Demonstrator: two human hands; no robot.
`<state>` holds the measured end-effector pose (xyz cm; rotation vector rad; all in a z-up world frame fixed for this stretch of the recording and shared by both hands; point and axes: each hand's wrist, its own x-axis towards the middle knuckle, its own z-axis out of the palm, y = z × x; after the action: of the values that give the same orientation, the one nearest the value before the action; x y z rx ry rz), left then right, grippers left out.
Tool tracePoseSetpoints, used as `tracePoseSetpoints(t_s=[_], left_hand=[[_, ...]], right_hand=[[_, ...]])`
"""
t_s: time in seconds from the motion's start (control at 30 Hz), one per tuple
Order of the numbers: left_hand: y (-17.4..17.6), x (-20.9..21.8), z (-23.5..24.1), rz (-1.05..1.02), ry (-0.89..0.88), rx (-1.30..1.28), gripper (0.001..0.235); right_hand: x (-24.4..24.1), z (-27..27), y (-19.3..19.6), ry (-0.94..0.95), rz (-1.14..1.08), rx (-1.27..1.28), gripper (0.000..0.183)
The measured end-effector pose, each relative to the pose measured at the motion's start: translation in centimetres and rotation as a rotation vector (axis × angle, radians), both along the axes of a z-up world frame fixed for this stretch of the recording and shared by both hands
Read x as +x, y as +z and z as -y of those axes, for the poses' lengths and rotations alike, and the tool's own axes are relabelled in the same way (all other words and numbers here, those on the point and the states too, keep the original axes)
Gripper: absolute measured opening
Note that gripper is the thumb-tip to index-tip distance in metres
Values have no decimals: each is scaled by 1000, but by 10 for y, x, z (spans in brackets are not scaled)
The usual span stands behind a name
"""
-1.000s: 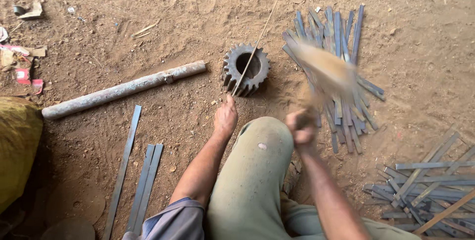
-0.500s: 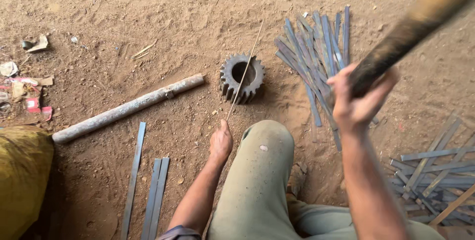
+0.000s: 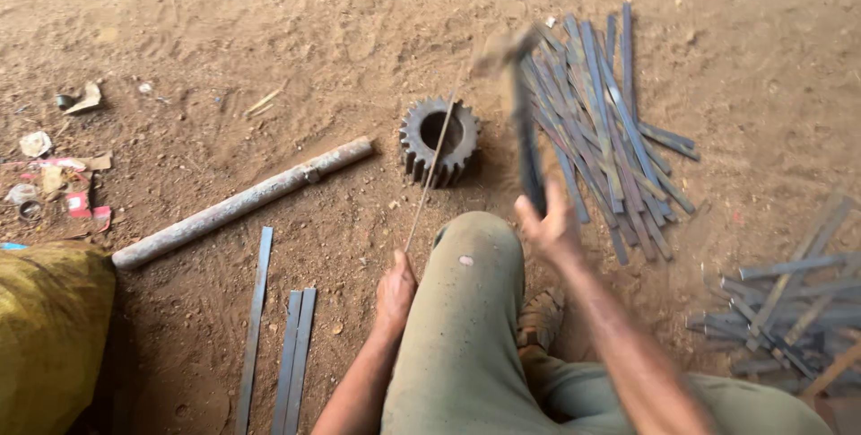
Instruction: The person sits on the ground and repeatedly hammers metal strips placed on a gear-shaped object. They pick up strips from a pile, position them, strike them with a hammer, and set them aside.
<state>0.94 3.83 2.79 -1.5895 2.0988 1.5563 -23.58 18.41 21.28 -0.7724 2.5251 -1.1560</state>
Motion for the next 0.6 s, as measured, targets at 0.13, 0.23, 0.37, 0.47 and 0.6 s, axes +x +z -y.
tracePoseSetpoints(t_s=[0.13,0.23,0.37,0.47,0.6], left_hand=[[6,28,-10,128,-323,-293,35],[9,52,-19,79,-333,-403,31],[9,78,-32,107,-257,-212,35],[5,87,-38,148,-240,-153,35],[-7,90,-43,205,-349,-330,34]], right_hand=[[-35,10,81,237,-437,-552,23],[-60,39,113,275,-497,-891,51],[-71,62,79,145,-742,-816,30],[-34,57,7,211,-238,-787,34],[16,-9,-63,101,118,102,64]])
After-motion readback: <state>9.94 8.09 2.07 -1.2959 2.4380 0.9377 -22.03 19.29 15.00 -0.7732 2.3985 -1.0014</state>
